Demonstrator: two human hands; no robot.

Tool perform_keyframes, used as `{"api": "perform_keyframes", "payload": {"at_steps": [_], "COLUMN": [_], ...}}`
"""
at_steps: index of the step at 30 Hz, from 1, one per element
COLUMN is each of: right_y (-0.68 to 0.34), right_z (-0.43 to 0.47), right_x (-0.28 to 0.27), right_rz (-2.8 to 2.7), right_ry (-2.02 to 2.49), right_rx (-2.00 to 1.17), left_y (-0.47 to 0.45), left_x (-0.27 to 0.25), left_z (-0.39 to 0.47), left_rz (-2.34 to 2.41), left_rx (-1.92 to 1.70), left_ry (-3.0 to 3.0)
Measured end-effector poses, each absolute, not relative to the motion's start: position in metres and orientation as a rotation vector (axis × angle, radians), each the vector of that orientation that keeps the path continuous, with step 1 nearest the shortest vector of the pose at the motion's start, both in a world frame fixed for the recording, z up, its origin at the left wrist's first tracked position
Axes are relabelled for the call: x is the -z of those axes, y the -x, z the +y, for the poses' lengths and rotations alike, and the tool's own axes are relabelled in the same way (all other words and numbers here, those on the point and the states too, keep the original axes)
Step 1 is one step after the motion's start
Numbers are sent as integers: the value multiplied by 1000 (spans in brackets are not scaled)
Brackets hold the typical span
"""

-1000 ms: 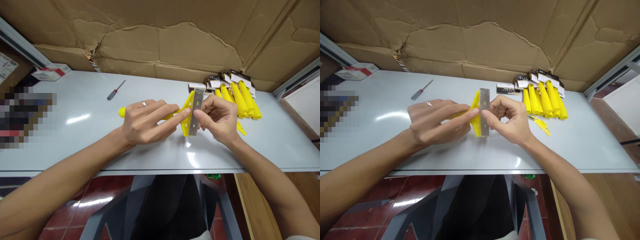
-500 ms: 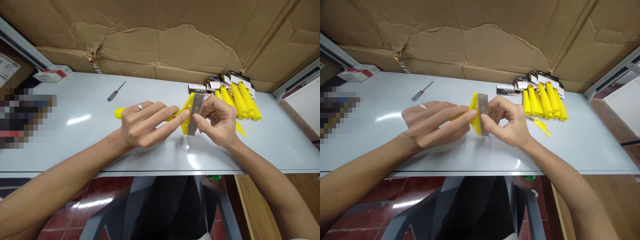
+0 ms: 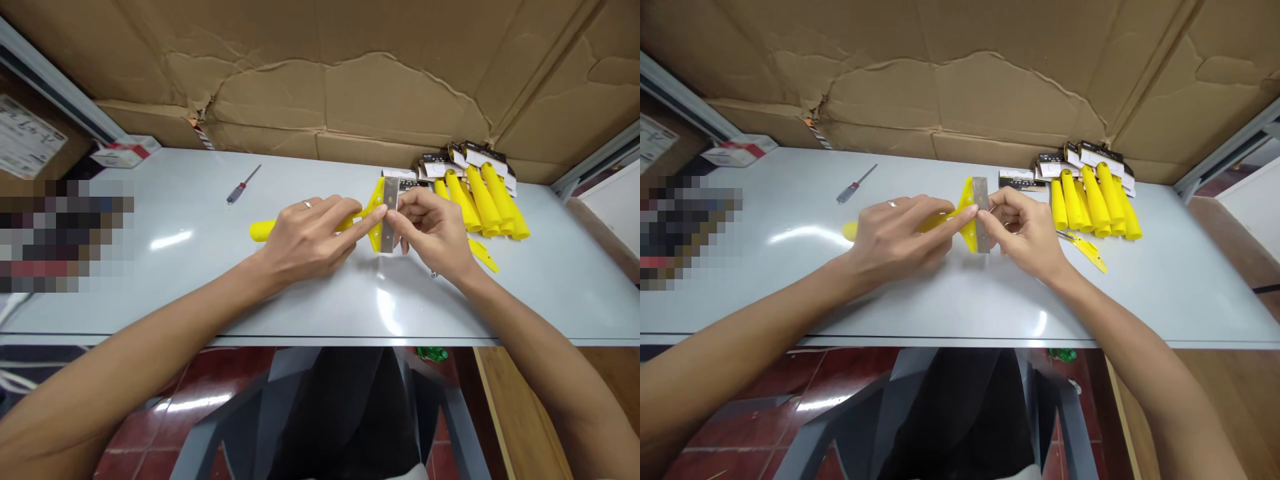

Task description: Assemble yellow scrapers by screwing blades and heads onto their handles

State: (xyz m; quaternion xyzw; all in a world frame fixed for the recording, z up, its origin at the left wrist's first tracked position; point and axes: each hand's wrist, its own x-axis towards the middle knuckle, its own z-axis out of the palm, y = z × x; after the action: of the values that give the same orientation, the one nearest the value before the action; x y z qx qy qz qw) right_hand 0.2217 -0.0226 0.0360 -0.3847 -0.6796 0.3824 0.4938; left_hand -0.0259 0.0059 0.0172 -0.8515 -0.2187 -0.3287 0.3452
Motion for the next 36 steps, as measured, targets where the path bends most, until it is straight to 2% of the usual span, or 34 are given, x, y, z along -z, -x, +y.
{"api": "perform_keyframes", "payload": {"at_steps": [2,8,13,18,22,25,30,36], "right_y": [-227,-271,-302,-313,-323,-329,-318,-329], "right_z": [-18,10,25,11,-5,-5,6,11], "right_x": [-36,-50,-59,-84,-103,-100,-80,-71], "right_rz": [-1646,-1399,-1480,-1867,-2061,-2162,-2116,-2095], "right_ry": [1026,1188,1408,1950,2440,2711,2956,2867], "right_rx": [-884,-435,-361,-196,-330,-319,-96,-78], "left_y": [25,24,21,18,18,17,17,16], "left_x": [-16,-15,-17,-19,-20,-20,-16,-11], "left_z": [5,8,9,6,5,5,8,9], "left_rz": [-667,-946,-1017,-1028,-1020,-1031,-1011,-928], "left_rx": [763,346,154,128,114,110,122,206], "left_ry": [2293,2573,2694,2752,2737,2750,2757,2782]}}
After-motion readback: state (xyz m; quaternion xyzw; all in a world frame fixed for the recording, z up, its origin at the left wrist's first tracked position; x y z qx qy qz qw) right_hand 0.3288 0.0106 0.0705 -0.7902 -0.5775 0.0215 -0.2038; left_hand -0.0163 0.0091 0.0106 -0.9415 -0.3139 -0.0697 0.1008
